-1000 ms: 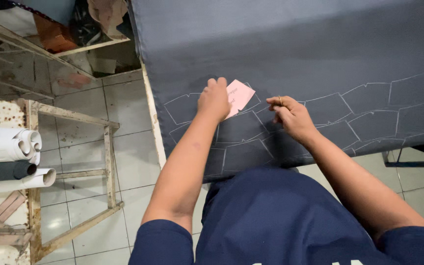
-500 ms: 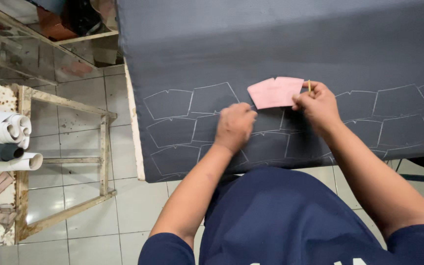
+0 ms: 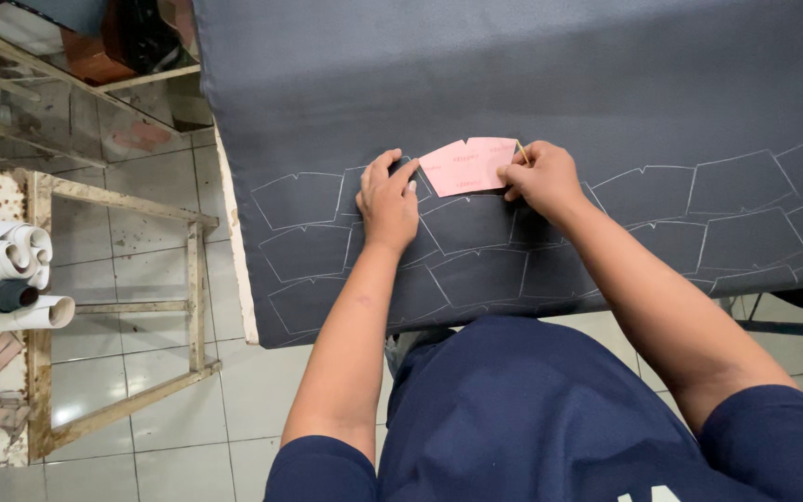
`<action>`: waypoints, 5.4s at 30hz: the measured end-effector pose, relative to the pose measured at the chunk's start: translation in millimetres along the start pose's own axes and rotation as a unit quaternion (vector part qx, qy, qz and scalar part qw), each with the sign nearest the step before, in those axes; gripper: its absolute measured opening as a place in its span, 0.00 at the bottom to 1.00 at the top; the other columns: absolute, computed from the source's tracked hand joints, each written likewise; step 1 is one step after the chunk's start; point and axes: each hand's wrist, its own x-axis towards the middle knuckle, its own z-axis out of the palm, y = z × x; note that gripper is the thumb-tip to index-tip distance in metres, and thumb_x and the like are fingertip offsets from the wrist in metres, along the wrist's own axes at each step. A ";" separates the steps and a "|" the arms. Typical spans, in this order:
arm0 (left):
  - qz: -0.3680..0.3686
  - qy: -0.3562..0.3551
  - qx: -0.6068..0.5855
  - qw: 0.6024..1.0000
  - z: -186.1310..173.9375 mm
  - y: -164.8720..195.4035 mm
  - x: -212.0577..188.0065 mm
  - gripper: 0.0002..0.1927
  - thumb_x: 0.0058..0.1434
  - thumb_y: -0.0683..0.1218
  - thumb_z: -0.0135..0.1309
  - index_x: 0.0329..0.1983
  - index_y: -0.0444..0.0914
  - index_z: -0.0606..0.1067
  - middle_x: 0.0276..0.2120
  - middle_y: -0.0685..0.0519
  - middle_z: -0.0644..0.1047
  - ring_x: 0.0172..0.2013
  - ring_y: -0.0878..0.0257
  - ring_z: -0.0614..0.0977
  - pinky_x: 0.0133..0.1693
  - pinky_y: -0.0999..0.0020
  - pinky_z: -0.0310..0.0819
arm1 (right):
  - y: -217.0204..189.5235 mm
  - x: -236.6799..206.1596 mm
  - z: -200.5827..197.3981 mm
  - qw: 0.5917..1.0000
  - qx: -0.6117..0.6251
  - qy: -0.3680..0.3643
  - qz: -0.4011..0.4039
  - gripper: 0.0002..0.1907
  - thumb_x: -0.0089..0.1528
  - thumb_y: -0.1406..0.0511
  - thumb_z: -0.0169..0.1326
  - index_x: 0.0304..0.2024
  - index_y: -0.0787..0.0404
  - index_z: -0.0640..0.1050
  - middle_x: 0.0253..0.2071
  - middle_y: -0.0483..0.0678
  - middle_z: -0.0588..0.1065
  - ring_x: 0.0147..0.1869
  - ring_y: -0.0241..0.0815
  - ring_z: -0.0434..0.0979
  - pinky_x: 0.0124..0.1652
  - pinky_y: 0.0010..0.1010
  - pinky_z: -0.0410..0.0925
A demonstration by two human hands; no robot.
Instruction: The person uses a pink paper template and a pencil to trace repeating geometric shapes onto a large sheet of dark material laid on a table. The template is repositioned multiple times to create a continuous pattern across the surface.
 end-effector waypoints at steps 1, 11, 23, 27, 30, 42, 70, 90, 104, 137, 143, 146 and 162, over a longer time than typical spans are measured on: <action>0.006 0.001 0.003 1.000 0.2 -1.5 0.3 0.19 0.61 0.41 0.54 0.56 0.46 0.79 0.64 0.53 0.69 0.68 0.52 0.66 0.63 0.48 0.59 | -0.6 0.6 1.1 1.000 -0.010 0.002 0.003 0.11 0.60 0.65 0.62 0.39 0.65 0.76 0.30 0.50 0.80 0.29 0.36 0.82 0.30 0.25 0.71; 0.019 0.013 -0.013 1.000 -4.6 -0.4 -2.1 0.21 0.61 0.46 0.57 0.58 0.43 0.77 0.65 0.52 0.69 0.68 0.51 0.65 0.63 0.49 0.60 | 0.4 1.7 6.5 0.999 -0.051 0.001 -0.012 0.12 0.60 0.64 0.62 0.40 0.65 0.77 0.31 0.49 0.80 0.30 0.36 0.81 0.31 0.27 0.72; -0.025 0.016 -0.004 1.000 -5.5 10.9 2.4 0.19 0.58 0.50 0.62 0.53 0.45 0.80 0.62 0.55 0.69 0.67 0.54 0.65 0.64 0.48 0.57 | -2.4 4.7 8.0 0.996 -0.089 -0.005 -0.005 0.13 0.60 0.61 0.62 0.39 0.64 0.77 0.29 0.48 0.79 0.28 0.36 0.80 0.29 0.27 0.71; -0.022 0.021 0.001 1.000 -4.6 10.6 1.8 0.18 0.59 0.50 0.62 0.53 0.45 0.80 0.62 0.55 0.70 0.67 0.55 0.66 0.64 0.49 0.58 | -0.1 6.1 7.6 0.995 -0.097 -0.007 -0.008 0.13 0.60 0.61 0.62 0.39 0.64 0.77 0.28 0.48 0.79 0.27 0.36 0.80 0.28 0.28 0.70; -0.019 0.022 0.005 1.000 -3.8 9.5 1.2 0.18 0.59 0.50 0.62 0.53 0.45 0.80 0.62 0.55 0.69 0.67 0.55 0.66 0.64 0.49 0.58 | 1.0 6.9 8.4 0.994 -0.111 -0.002 -0.014 0.13 0.60 0.60 0.62 0.39 0.64 0.77 0.28 0.48 0.79 0.27 0.36 0.80 0.29 0.27 0.71; -0.031 0.022 0.014 0.999 -1.1 12.1 1.5 0.16 0.63 0.48 0.58 0.54 0.46 0.80 0.63 0.56 0.70 0.67 0.56 0.66 0.64 0.50 0.57 | 1.3 5.4 10.4 0.997 -0.082 0.006 -0.009 0.12 0.61 0.62 0.62 0.39 0.64 0.77 0.28 0.47 0.79 0.28 0.36 0.80 0.31 0.27 0.72; 0.100 -0.163 0.131 0.973 28.1 35.3 2.1 0.15 0.70 0.42 0.44 0.58 0.34 0.72 0.57 0.44 0.71 0.56 0.45 0.75 0.58 0.51 0.70 | 1.7 13.0 8.9 0.987 -0.159 0.008 -0.017 0.20 0.57 0.57 0.66 0.39 0.67 0.76 0.31 0.52 0.79 0.32 0.45 0.81 0.34 0.36 0.72; 0.049 0.015 0.011 0.999 -0.3 4.0 -6.8 0.33 0.55 0.53 0.65 0.61 0.37 0.71 0.68 0.45 0.63 0.70 0.44 0.61 0.65 0.46 0.56 | -8.3 17.5 -0.1 0.940 -0.302 0.004 -0.159 0.38 0.52 0.54 0.73 0.58 0.62 0.72 0.62 0.56 0.64 0.61 0.56 0.74 0.55 0.43 0.70; 0.025 -0.002 -0.022 0.999 -8.8 5.5 -2.0 0.20 0.65 0.41 0.51 0.61 0.38 0.75 0.68 0.47 0.65 0.70 0.47 0.63 0.67 0.49 0.57 | -4.7 4.2 -14.8 0.961 -0.238 -0.048 -0.136 0.39 0.50 0.58 0.72 0.63 0.53 0.74 0.61 0.50 0.64 0.46 0.42 0.75 0.49 0.35 0.73; 0.016 -0.049 -0.008 0.999 -11.8 11.1 0.6 0.32 0.57 0.50 0.64 0.64 0.41 0.71 0.70 0.48 0.60 0.71 0.47 0.56 0.68 0.46 0.53 | 4.8 0.8 -15.0 0.959 -0.240 -0.020 -0.147 0.38 0.52 0.58 0.71 0.63 0.55 0.74 0.60 0.50 0.65 0.45 0.40 0.76 0.48 0.34 0.72; -0.001 -0.057 -0.009 0.998 -12.1 12.9 2.4 0.31 0.56 0.49 0.64 0.64 0.41 0.72 0.70 0.48 0.59 0.71 0.47 0.55 0.68 0.46 0.52 | 8.7 2.9 -13.4 0.959 -0.233 -0.018 -0.162 0.36 0.52 0.59 0.71 0.63 0.56 0.74 0.60 0.50 0.65 0.44 0.41 0.76 0.48 0.34 0.72; 0.027 -0.068 0.080 0.994 0.6 15.8 1.9 0.25 0.53 0.45 0.60 0.57 0.46 0.77 0.66 0.47 0.62 0.68 0.46 0.59 0.65 0.45 0.54 | 13.8 4.4 -13.3 0.961 -0.230 -0.022 -0.155 0.36 0.52 0.60 0.71 0.63 0.56 0.74 0.60 0.50 0.64 0.43 0.41 0.76 0.48 0.34 0.73; 0.141 -0.268 0.230 0.925 102.0 50.5 -18.2 0.31 0.69 0.44 0.34 0.68 0.17 0.48 0.67 0.22 0.50 0.66 0.27 0.52 0.68 0.45 0.47 | -76.4 3.1 47.2 0.905 -0.267 -0.148 -0.295 0.11 0.66 0.60 0.53 0.42 0.61 0.80 0.39 0.51 0.81 0.45 0.52 0.80 0.45 0.41 0.71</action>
